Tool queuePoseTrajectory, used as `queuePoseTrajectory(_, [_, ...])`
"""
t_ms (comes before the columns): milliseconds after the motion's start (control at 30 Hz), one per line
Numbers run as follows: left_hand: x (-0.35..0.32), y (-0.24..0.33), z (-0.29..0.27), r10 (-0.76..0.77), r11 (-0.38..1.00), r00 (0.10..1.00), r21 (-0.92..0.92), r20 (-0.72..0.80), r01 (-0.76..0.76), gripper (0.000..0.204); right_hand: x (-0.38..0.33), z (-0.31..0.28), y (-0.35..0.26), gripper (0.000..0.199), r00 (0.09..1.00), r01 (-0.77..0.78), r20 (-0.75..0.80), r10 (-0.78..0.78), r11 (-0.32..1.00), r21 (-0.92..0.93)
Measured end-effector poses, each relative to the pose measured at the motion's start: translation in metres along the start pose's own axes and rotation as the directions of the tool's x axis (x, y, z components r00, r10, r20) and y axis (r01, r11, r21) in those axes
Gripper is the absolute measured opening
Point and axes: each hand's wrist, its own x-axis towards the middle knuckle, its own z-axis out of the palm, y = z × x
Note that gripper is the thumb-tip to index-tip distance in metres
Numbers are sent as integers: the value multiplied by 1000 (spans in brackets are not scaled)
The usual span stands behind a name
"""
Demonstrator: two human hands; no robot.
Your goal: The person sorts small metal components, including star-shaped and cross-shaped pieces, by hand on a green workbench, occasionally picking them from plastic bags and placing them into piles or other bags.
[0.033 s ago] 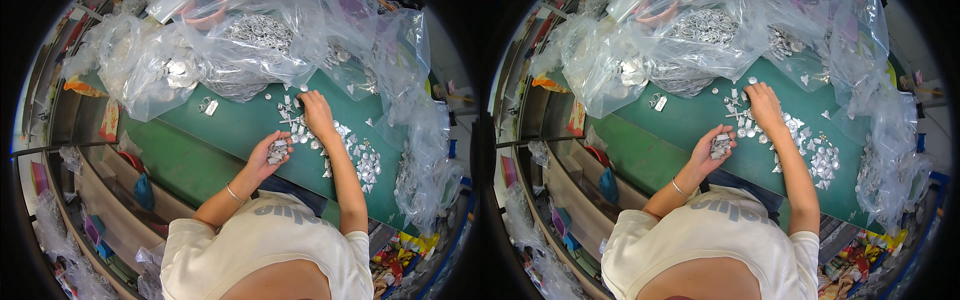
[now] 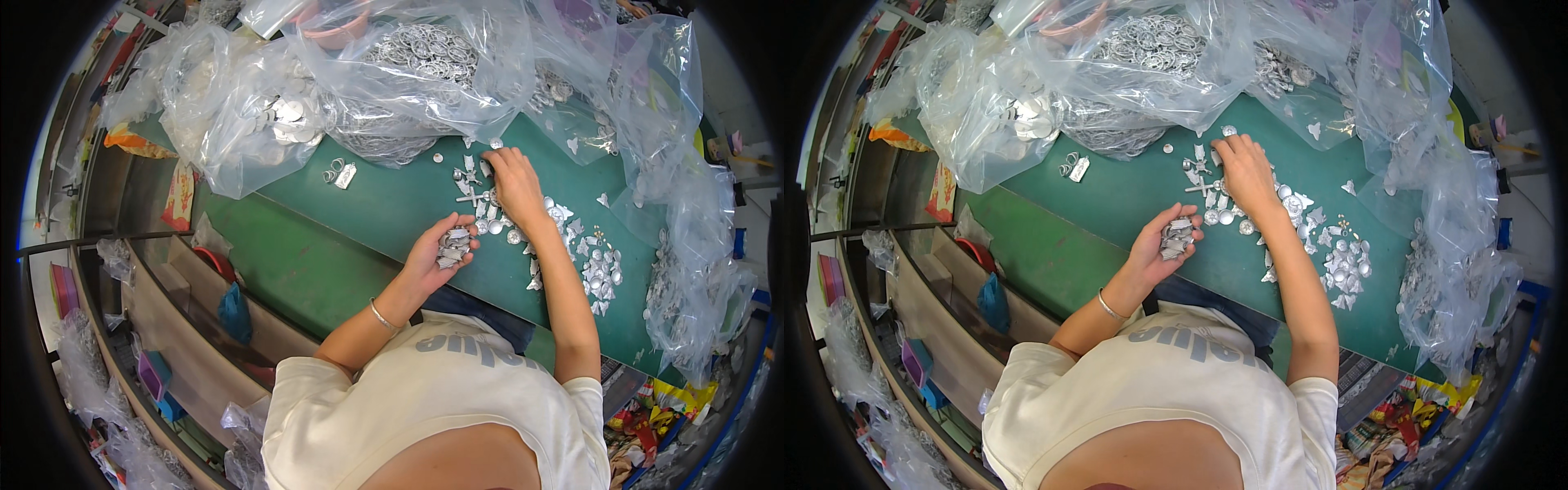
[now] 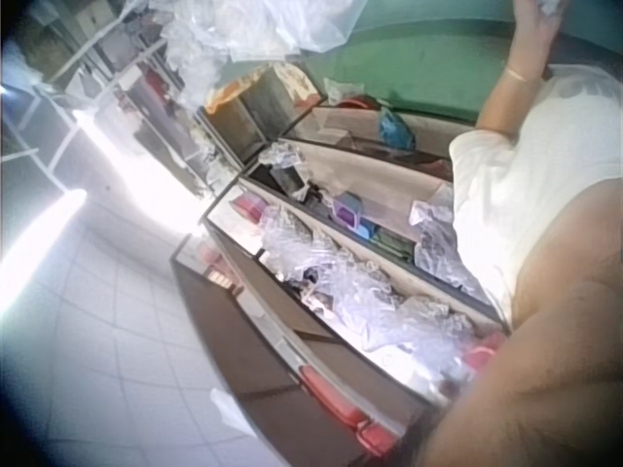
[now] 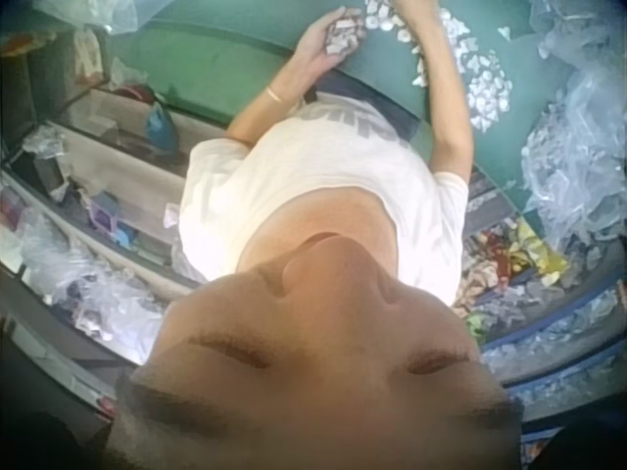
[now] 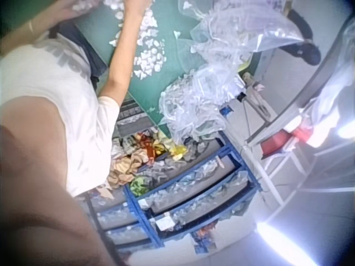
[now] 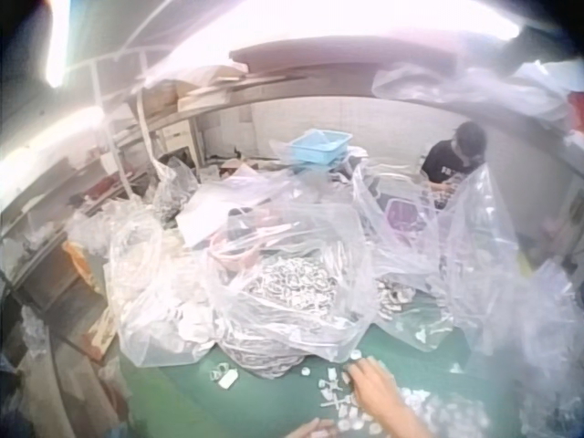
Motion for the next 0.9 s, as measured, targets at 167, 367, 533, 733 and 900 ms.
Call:
queuePoseTrajectory(167, [0, -1, 2, 8, 1000, 1000, 1, -13, -8, 25, -1, 8, 4, 20, 999, -29, 35, 25, 995, 100])
queuePoseTrajectory(367, [1, 2, 5, 31, 1000, 999, -3, -41, -31, 26, -3, 5, 8, 18, 992, -127, 12, 127, 966, 226])
queuePoseTrajectory(533, [2, 4, 6, 54, 998, 996, -35, -74, -57, 27, -5, -2, -3, 18, 996, -84, 47, 80, 993, 86])
queuePoseTrajectory(733, [5, 6, -2, 59, 998, 998, -32, -28, -60, 28, -7, -6, 10, 18, 965, -233, 171, 200, 950, 206])
queuePoseTrajectory(900, [3, 8, 16, 91, 996, 992, 15, -89, -90, 31, -4, -30, -33, 14, 879, -477, 395, 268, 490, 729])
